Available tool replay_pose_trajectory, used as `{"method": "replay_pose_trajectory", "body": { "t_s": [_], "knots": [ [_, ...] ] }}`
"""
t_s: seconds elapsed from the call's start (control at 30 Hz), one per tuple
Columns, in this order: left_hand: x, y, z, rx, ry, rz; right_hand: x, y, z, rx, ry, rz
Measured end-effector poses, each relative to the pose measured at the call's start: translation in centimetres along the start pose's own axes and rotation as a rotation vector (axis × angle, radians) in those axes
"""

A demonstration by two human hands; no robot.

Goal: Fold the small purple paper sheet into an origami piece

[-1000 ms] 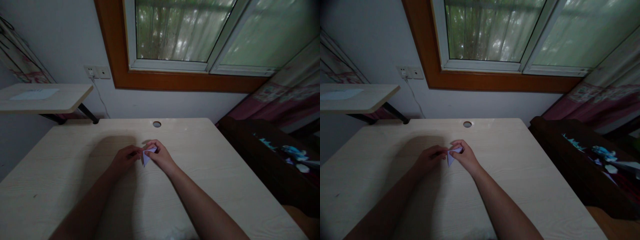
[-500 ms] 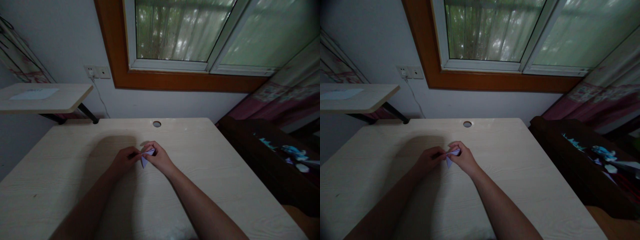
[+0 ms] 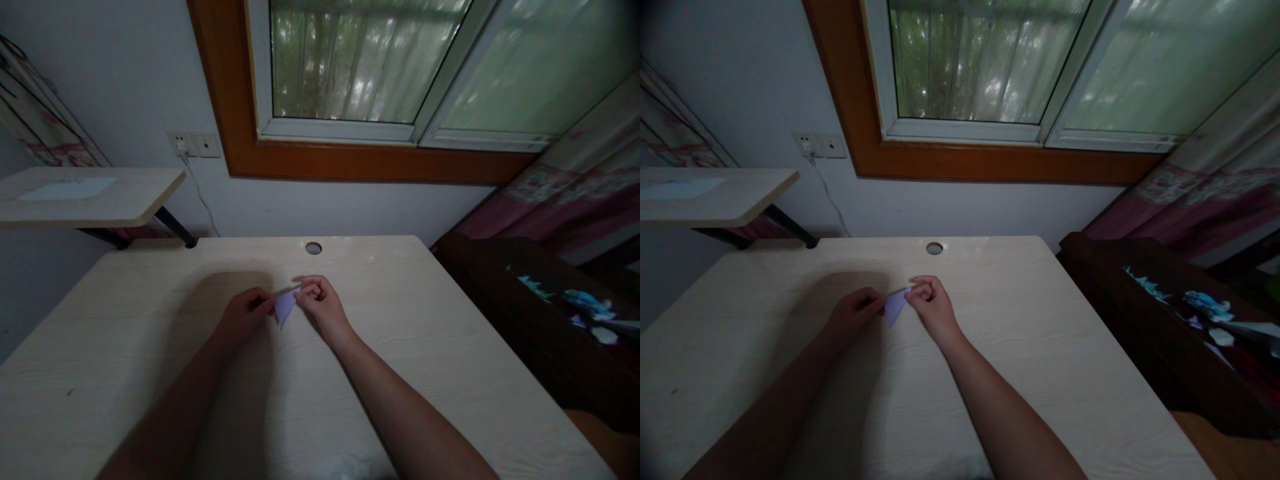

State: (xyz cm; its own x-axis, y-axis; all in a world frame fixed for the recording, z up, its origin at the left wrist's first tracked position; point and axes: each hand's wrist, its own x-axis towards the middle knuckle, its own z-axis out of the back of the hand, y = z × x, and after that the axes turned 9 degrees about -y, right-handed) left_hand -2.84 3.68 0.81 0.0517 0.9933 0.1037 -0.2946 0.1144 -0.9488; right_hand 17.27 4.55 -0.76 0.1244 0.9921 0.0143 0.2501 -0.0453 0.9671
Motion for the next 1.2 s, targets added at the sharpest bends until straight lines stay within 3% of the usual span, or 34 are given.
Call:
{"method": "replay_pose_trajectory", "body": {
  "t_s": [0.17, 0.4, 0.5, 0.77, 1.03, 1.2],
  "knots": [
    [0.14, 0.4, 0.08, -0.064, -0.03, 0.047, 0.09, 0.05, 0.0, 0.051, -0.007, 0.009],
    [0.03, 0.31, -0.05, -0.045, 0.013, 0.017, -0.61, 0.05, -0.39, -0.107, 0.17, 0.002],
    [0.06, 0.4, -0.12, -0.033, -0.003, -0.001, -0.57, -0.13, -0.33, -0.104, 0.14, -0.001],
    [0.33, 0.2, 0.28, -0.005, -0.173, 0.024, -0.06, -0.27, -0.12, 0.018, 0.007, 0.032],
    [0.18, 0.21, -0.1, -0.02, -0.09, -0.018, -0.45, -0.47, -0.46, -0.062, 0.141, -0.003],
    [0.16, -0.07, 0.18, -0.002, -0.181, -0.009, -0.41, -0.5, -0.35, -0.055, 0.112, 0.008]
  ]
}}
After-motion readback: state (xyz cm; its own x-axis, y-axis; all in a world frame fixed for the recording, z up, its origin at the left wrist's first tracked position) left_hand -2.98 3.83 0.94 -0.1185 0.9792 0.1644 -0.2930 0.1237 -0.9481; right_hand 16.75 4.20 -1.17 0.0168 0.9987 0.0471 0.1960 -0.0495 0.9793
